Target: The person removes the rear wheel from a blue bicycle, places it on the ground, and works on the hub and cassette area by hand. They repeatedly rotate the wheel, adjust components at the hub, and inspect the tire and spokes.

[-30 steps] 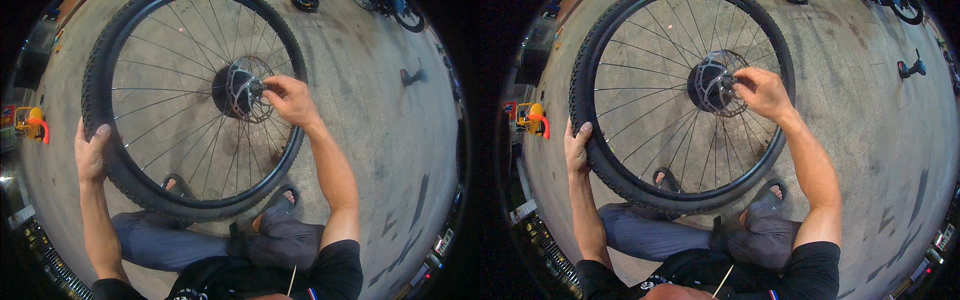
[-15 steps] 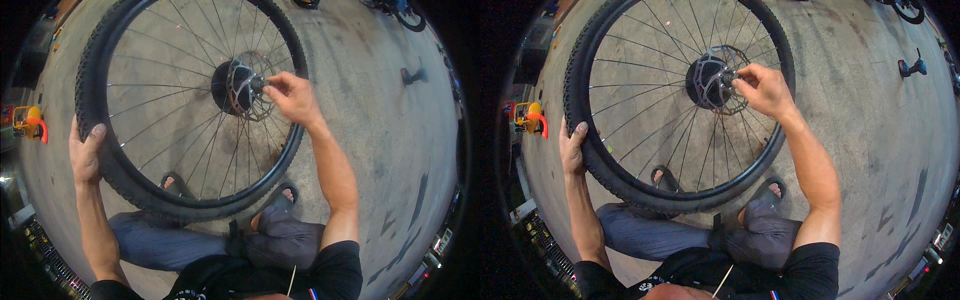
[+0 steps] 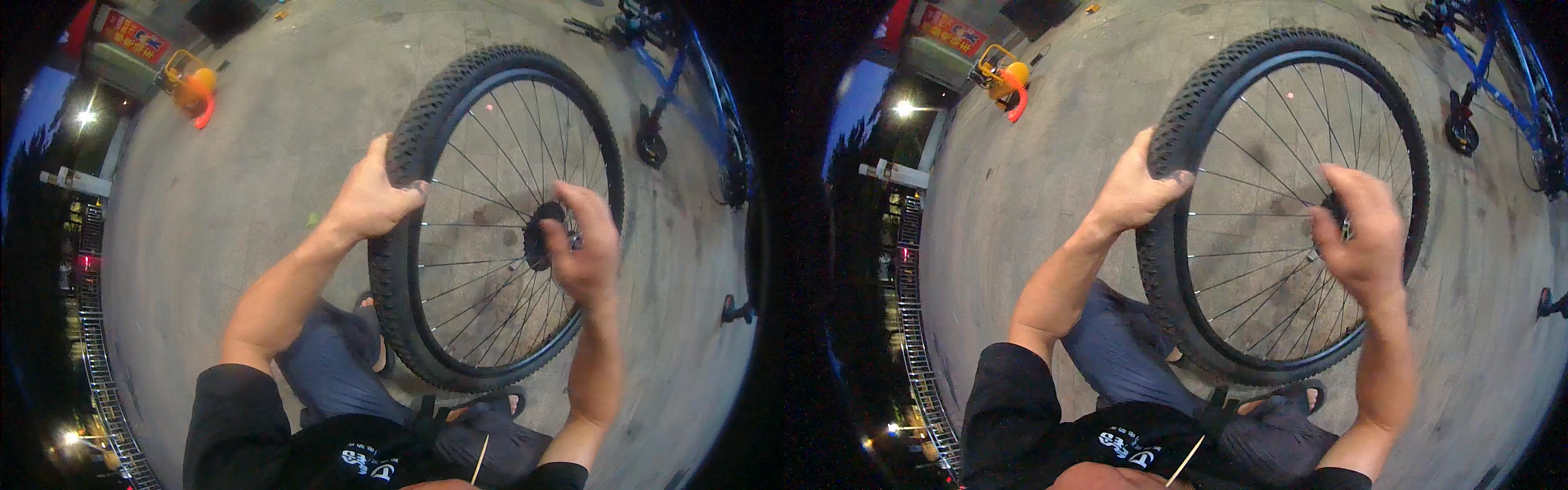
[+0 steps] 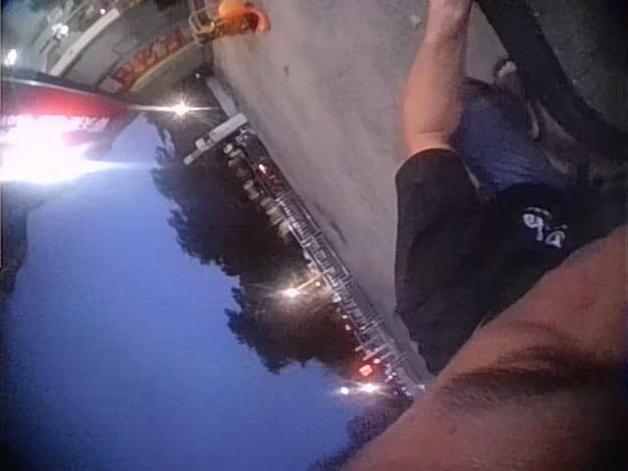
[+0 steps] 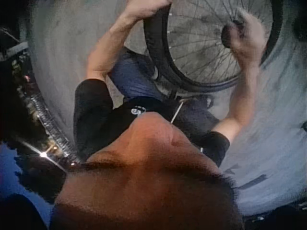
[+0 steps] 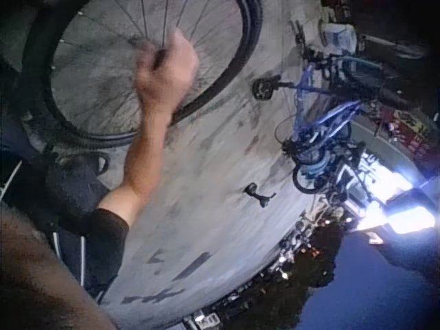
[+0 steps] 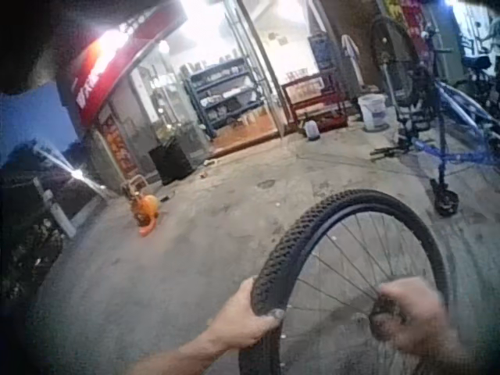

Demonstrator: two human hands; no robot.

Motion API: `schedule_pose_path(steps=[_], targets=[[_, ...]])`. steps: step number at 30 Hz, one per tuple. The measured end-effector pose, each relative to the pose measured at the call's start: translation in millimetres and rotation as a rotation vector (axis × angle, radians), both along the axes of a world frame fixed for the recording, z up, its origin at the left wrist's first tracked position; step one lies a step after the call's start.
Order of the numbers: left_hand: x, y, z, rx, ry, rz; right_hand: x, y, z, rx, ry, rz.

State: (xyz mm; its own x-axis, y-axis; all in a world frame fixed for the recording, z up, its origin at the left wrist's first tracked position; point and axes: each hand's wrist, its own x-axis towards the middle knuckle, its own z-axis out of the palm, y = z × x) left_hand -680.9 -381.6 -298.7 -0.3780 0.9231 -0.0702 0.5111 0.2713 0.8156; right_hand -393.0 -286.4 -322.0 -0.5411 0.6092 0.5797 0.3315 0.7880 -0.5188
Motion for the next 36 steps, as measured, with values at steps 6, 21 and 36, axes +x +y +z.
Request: schedule_pose_path(steps=[6,21,36], targets=[[-2.6,1.2,-0.5,0.078,-0.035,-0.065,-96.0,-36.0,57.4,-0.002,0.188,0.517],[4.8,-3.5,12.0,0.075,-0.141,-0.062,69.0,41.8,-30.7,-0.337,-0.233,-0.373],[-7.2,-11.7,-3.6,0.117,-0.178,-0.060,89.3,15.2,-110.3,-0.499,-0.091,-0.370]])
